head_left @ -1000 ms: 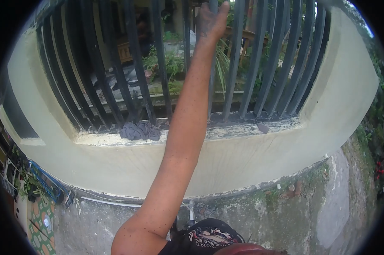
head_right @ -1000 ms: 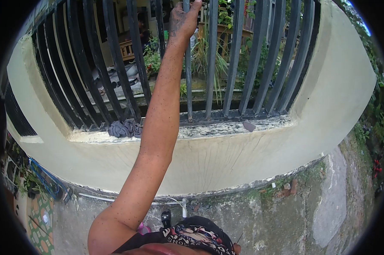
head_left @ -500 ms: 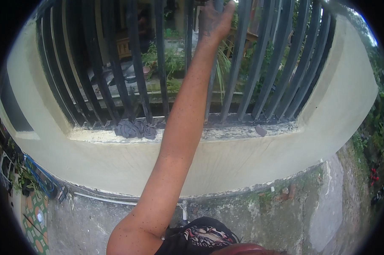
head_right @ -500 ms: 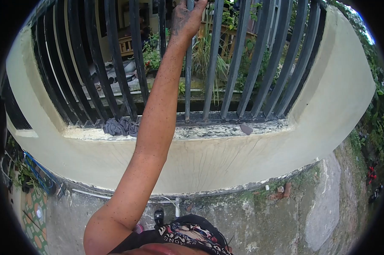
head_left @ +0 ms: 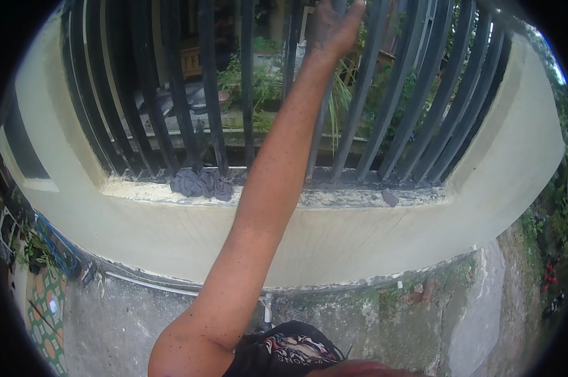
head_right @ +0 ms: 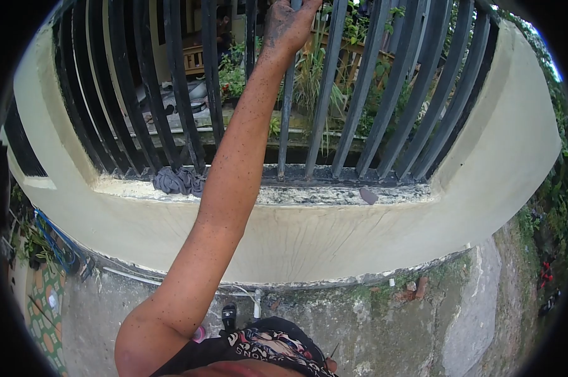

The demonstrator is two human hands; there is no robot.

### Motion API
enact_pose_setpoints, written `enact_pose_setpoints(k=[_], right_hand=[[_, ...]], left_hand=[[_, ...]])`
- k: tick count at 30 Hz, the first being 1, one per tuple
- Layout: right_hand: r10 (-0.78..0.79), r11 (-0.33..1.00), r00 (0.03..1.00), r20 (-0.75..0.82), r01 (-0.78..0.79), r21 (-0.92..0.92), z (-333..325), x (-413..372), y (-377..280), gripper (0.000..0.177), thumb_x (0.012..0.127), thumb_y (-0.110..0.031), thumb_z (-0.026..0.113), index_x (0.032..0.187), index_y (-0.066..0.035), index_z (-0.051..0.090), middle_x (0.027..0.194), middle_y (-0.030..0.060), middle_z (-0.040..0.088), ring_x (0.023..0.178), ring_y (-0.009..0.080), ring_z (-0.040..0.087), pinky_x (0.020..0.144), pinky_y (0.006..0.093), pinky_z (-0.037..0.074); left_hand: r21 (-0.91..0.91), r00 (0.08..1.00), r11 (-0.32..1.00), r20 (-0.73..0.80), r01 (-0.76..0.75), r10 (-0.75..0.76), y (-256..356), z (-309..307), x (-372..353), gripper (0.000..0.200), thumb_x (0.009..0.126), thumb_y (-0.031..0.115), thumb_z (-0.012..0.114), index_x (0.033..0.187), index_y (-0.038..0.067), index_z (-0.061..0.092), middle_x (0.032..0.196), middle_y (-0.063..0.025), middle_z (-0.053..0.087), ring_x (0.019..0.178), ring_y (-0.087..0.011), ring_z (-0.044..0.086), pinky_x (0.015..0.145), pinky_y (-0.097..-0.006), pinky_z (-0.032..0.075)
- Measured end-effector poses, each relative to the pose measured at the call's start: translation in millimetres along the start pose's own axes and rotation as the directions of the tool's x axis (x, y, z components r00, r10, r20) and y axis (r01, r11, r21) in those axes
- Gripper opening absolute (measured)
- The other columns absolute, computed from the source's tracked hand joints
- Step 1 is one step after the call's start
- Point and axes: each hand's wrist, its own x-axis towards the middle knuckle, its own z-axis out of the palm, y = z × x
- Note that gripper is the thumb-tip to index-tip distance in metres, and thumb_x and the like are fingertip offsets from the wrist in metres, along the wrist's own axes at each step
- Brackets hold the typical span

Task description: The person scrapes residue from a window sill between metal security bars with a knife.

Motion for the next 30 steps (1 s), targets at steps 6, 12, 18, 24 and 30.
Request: enact_pose_setpoints(k=[6,12,18,24,30], right_hand=[[-0.002,1.000,1.000,0.000,0.002,0.011,-6,0,-1,0.045,0.106,-0.038,0.046,0.098,0.003,0.064,0.069,0.0162,0.066,0.057,0.0282,0.067,0.049,0.0425,0.050],[0.019,1.000,1.000,0.015,-0.019,0.018,-8,-8,3,0.046,0.106,-0.039,0.046,0.099,0.003,0.063,0.069,0.0160,0.066,0.056,0.0275,0.067,0.048,0.0414,0.049],[0.045,0.998,0.999,0.003,-0.045,0.047,-4,-34,14,0.048,0.107,-0.040,0.045,0.101,0.004,0.063,0.070,0.0158,0.066,0.055,0.0268,0.066,0.047,0.0404,0.049],[0.064,0.976,0.998,-0.027,-0.057,0.212,13,-77,-4,0.050,0.108,-0.041,0.045,0.103,0.005,0.063,0.070,0.0155,0.066,0.055,0.0261,0.066,0.046,0.0393,0.048],[-0.080,0.849,0.910,-0.408,0.276,0.449,14,-80,-105,0.050,0.109,-0.043,0.044,0.105,0.004,0.061,0.069,0.0128,0.063,0.053,0.0229,0.061,0.046,0.0372,0.046]], left_hand=[[-0.075,0.999,0.997,0.037,0.008,-0.005,-1,0,2,0.056,0.092,0.046,0.068,0.120,-0.002,0.063,0.105,-0.0243,0.070,0.102,-0.0392,0.069,0.090,-0.0462,0.053],[-0.114,0.999,0.993,0.035,0.024,-0.020,6,-2,-4,0.055,0.093,0.046,0.068,0.120,-0.002,0.062,0.105,-0.0240,0.071,0.102,-0.0392,0.069,0.090,-0.0467,0.053],[-0.116,0.993,0.990,0.101,0.077,-0.065,16,-11,-6,0.060,0.093,0.050,0.066,0.117,-0.004,0.063,0.103,-0.0277,0.071,0.101,-0.0423,0.070,0.090,-0.0494,0.053],[-0.154,0.990,0.986,0.135,0.070,-0.049,21,-15,-7,0.067,0.094,0.050,0.064,0.125,-0.010,0.061,0.112,-0.0361,0.068,0.110,-0.0476,0.067,0.095,-0.0518,0.052],[-0.219,0.964,0.963,0.247,0.154,-0.098,25,-22,-17,0.058,0.099,0.028,0.062,0.137,-0.012,0.042,0.126,-0.0380,0.060,0.120,-0.0449,0.063,0.103,-0.0501,0.051]])
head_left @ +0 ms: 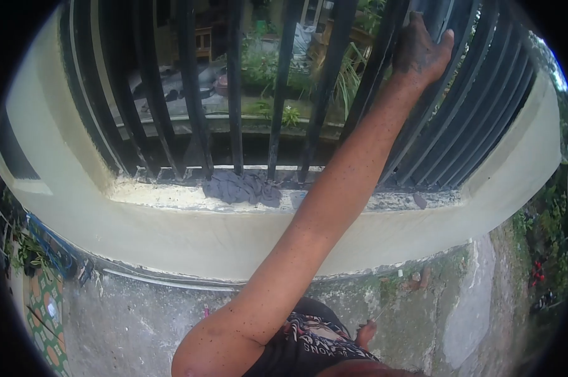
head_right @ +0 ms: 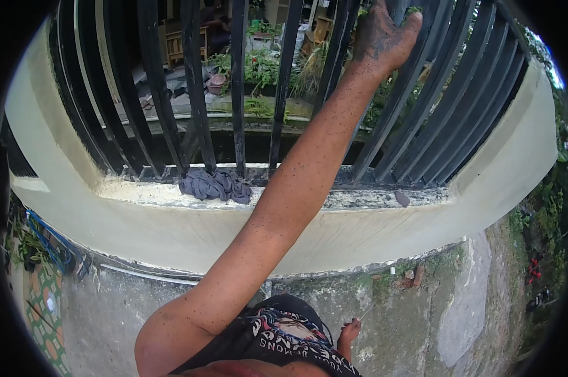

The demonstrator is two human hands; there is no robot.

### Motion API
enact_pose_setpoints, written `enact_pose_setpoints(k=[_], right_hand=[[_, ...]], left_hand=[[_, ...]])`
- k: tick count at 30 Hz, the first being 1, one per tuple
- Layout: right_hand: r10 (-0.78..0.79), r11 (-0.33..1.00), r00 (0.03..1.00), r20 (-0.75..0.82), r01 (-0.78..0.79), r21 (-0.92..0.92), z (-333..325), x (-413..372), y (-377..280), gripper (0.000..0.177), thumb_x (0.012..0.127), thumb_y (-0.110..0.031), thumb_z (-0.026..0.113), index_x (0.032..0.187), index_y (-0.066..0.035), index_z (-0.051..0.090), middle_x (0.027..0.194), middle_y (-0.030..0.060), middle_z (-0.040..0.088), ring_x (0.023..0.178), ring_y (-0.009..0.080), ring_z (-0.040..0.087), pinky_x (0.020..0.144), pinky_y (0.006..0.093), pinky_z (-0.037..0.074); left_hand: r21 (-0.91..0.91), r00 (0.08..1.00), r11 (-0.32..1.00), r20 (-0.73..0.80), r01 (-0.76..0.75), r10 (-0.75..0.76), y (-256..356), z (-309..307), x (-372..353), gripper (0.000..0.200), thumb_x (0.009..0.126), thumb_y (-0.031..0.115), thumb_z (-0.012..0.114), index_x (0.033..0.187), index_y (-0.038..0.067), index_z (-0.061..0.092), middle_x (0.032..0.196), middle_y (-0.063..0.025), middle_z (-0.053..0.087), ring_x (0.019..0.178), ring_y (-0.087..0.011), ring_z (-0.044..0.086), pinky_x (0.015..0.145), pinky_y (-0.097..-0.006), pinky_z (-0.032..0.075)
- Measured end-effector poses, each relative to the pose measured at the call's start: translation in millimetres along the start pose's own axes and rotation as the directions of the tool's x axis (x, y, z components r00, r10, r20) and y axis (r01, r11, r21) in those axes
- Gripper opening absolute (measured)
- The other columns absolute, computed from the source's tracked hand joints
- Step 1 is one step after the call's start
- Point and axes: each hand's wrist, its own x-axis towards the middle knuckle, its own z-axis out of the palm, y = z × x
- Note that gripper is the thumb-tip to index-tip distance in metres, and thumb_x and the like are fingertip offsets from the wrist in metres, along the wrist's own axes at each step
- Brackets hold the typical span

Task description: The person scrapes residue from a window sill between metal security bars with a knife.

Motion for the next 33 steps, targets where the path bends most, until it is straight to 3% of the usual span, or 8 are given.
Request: enact_pose_setpoints(k=[4,8,12,14,16,27,32,33], right_hand=[[-0.375,0.922,0.900,-0.222,0.386,0.009,-2,56,-147,0.046,0.111,-0.043,0.043,0.103,0.001,0.057,0.071,0.0068,0.055,0.061,0.0155,0.051,0.054,0.0329,0.041],[-0.586,0.782,0.774,-0.239,0.618,0.084,-23,51,-350,0.038,0.113,-0.029,0.043,0.133,-0.003,0.061,0.080,-0.0014,0.053,0.070,0.0086,0.048,0.062,0.0264,0.042],[-0.873,0.439,0.397,-0.283,0.893,-0.100,-41,3,-514,0.035,0.112,-0.024,0.044,0.137,-0.004,0.059,0.079,-0.0014,0.055,0.071,0.0086,0.052,0.065,0.0262,0.044],[-0.940,0.285,0.226,-0.257,0.931,-0.226,-49,-11,-570,0.036,0.112,-0.020,0.044,0.144,-0.005,0.053,0.079,0.0010,0.058,0.073,0.0098,0.057,0.068,0.0285,0.047],[-0.968,0.121,0.060,-0.245,0.962,-0.243,-50,-42,-625,0.040,0.112,-0.019,0.044,0.150,-0.007,0.046,0.080,0.0033,0.062,0.076,0.0112,0.060,0.073,0.0310,0.051],[-0.946,-0.291,-0.290,0.144,0.565,-0.772,-56,-194,-800,0.060,0.103,-0.007,0.057,0.154,-0.038,0.046,0.111,0.0140,0.072,0.090,0.0267,0.075,0.074,0.0440,0.061],[-0.951,-0.305,-0.115,0.288,0.174,-0.936,-81,-210,-851,0.060,0.108,-0.009,0.045,0.157,-0.043,0.040,0.095,0.0116,0.071,0.071,0.0224,0.067,0.063,0.0394,0.058],[-0.959,-0.284,-0.049,0.281,0.085,-0.955,-80,-219,-860,0.063,0.102,-0.003,0.048,0.154,-0.039,0.046,0.112,0.0119,0.071,0.084,0.0257,0.071,0.074,0.0415,0.059]], left_hand=[[0.054,0.989,0.990,-0.061,-0.130,0.133,-17,12,6,0.076,0.102,0.039,0.058,0.151,-0.012,0.030,0.130,-0.0365,0.058,0.119,-0.0462,0.064,0.091,-0.0551,0.059],[0.003,0.994,0.996,-0.063,-0.086,0.086,-21,20,8,0.079,0.102,0.037,0.059,0.153,-0.014,0.027,0.135,-0.0376,0.056,0.125,-0.0465,0.061,0.101,-0.0493,0.056],[-0.171,0.998,0.984,0.040,-0.038,0.046,-15,16,7,0.069,0.105,0.027,0.055,0.153,-0.013,0.027,0.141,-0.0375,0.052,0.131,-0.0470,0.056,0.110,-0.0469,0.050],[-0.109,0.976,0.978,-0.142,-0.180,0.164,-23,30,4,0.068,0.105,0.027,0.054,0.154,-0.013,0.026,0.149,-0.0378,0.043,0.140,-0.0467,0.047,0.117,-0.0478,0.041],[-0.240,0.995,0.966,-0.017,-0.095,0.094,-16,7,-3,0.068,0.105,0.025,0.054,0.155,-0.012,0.025,0.155,-0.0376,0.034,0.146,-0.0464,0.038,0.122,-0.0481,0.033],[-0.382,0.993,0.921,0.047,-0.081,0.107,-25,18,-4,0.073,0.107,0.032,0.053,0.158,-0.007,0.019,0.160,-0.0329,0.029,0.150,-0.0439,0.033,0.123,-0.0504,0.033],[-0.419,0.992,0.908,0.103,-0.024,0.074,-27,21,-4,0.072,0.108,0.032,0.051,0.159,-0.008,0.018,0.161,-0.0324,0.028,0.151,-0.0432,0.032,0.124,-0.0489,0.032],[-0.436,0.990,0.900,0.114,-0.023,0.081,-27,21,-4,0.072,0.108,0.032,0.051,0.159,-0.008,0.018,0.161,-0.0324,0.028,0.151,-0.0432,0.032,0.124,-0.0489,0.032]])
